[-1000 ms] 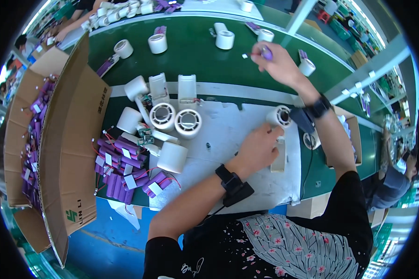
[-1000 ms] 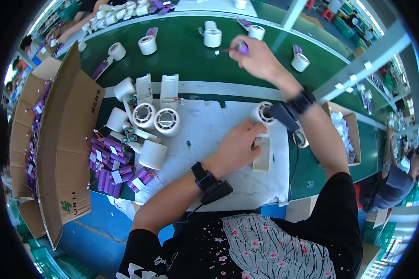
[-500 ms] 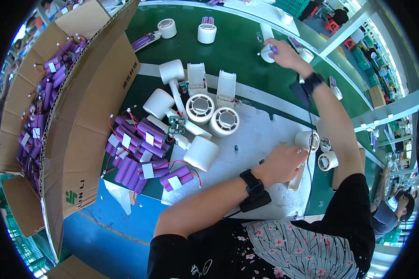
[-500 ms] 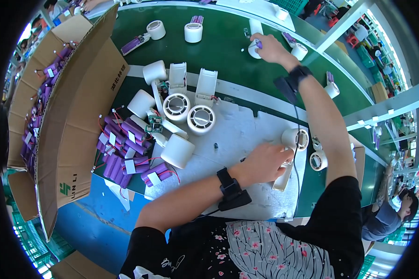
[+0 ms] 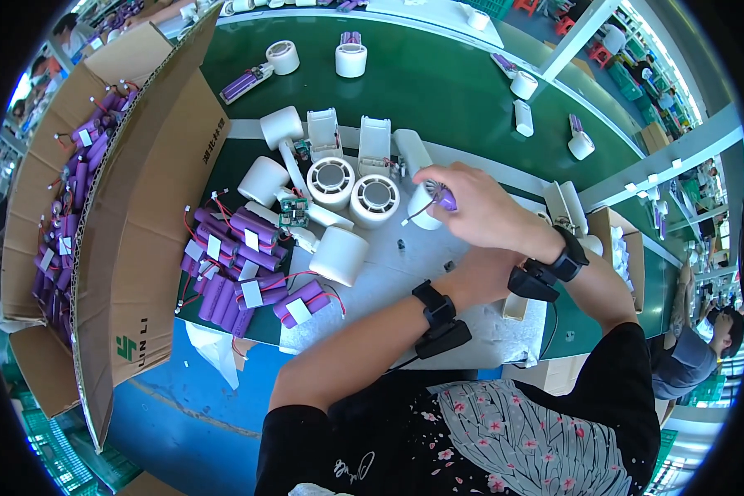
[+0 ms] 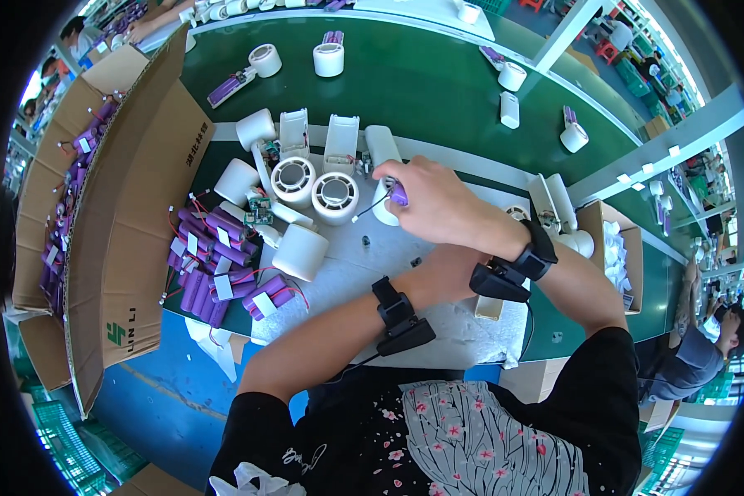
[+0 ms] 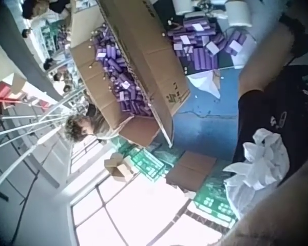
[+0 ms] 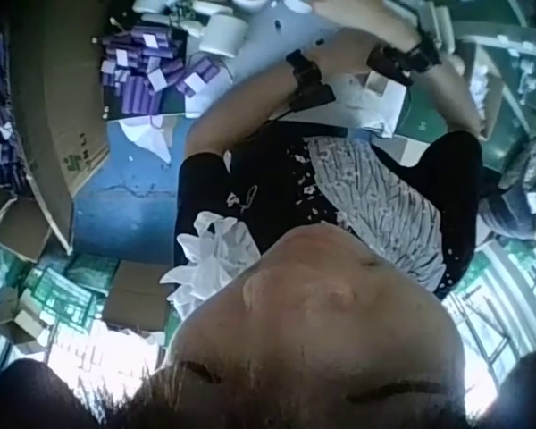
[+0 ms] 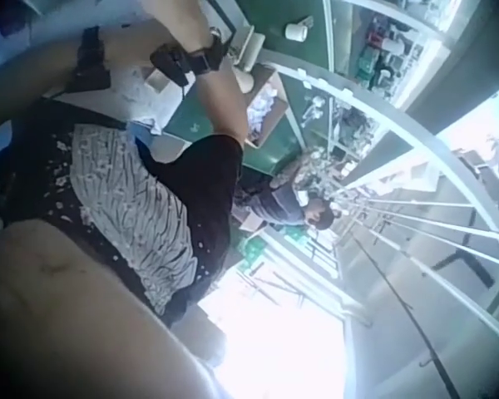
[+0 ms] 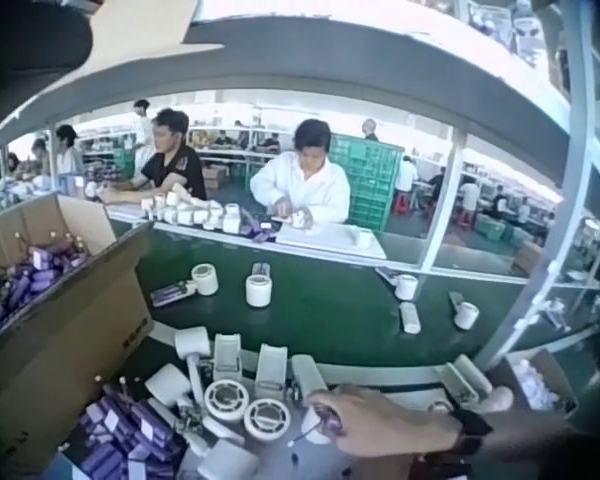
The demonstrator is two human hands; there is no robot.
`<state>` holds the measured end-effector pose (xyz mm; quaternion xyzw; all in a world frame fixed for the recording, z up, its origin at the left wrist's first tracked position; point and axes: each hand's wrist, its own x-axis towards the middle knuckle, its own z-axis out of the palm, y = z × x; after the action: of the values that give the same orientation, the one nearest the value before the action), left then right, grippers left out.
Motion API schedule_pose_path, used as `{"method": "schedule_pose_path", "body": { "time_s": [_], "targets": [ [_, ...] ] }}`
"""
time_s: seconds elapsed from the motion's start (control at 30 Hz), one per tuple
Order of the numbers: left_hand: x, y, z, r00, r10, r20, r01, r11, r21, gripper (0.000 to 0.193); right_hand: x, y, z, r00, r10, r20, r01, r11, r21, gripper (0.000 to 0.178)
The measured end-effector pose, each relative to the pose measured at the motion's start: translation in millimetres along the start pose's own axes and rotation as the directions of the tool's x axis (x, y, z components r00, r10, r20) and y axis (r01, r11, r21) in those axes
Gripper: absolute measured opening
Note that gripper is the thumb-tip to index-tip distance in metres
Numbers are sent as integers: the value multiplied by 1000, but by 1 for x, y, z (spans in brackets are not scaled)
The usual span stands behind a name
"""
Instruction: The person connects a battery pack to a circuit board, fits it into a plastic housing, and tests the fan before disconnecting the battery and repeating the process with others from a box.
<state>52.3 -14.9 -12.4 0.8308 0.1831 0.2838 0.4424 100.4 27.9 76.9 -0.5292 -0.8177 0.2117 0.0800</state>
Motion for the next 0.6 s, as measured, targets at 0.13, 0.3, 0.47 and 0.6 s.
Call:
{"method": "schedule_pose_path", "body": {
  "time_s": [0.13,0.3,0.47,0.6],
  "targets": [
    [-2,-10,12,978,132,-162,-137,990,-16,33,-1,-4,2,999,-25,-39,29,994,101,41],
    [-2,-10,16,990,-8,-138,7,1000,-2,29,-20,-8,-16,998,55,11,-54,888,457,44],
    [-1,-9,8,999,-14,-42,14,1000,-4,25,-74,29,-49,959,258,-115,-125,752,647,40],
    [1,-11,1,1000,-17,-2,17,1000,9,26,-125,52,-50,930,357,-86,-254,794,552,28]
  ]
}}
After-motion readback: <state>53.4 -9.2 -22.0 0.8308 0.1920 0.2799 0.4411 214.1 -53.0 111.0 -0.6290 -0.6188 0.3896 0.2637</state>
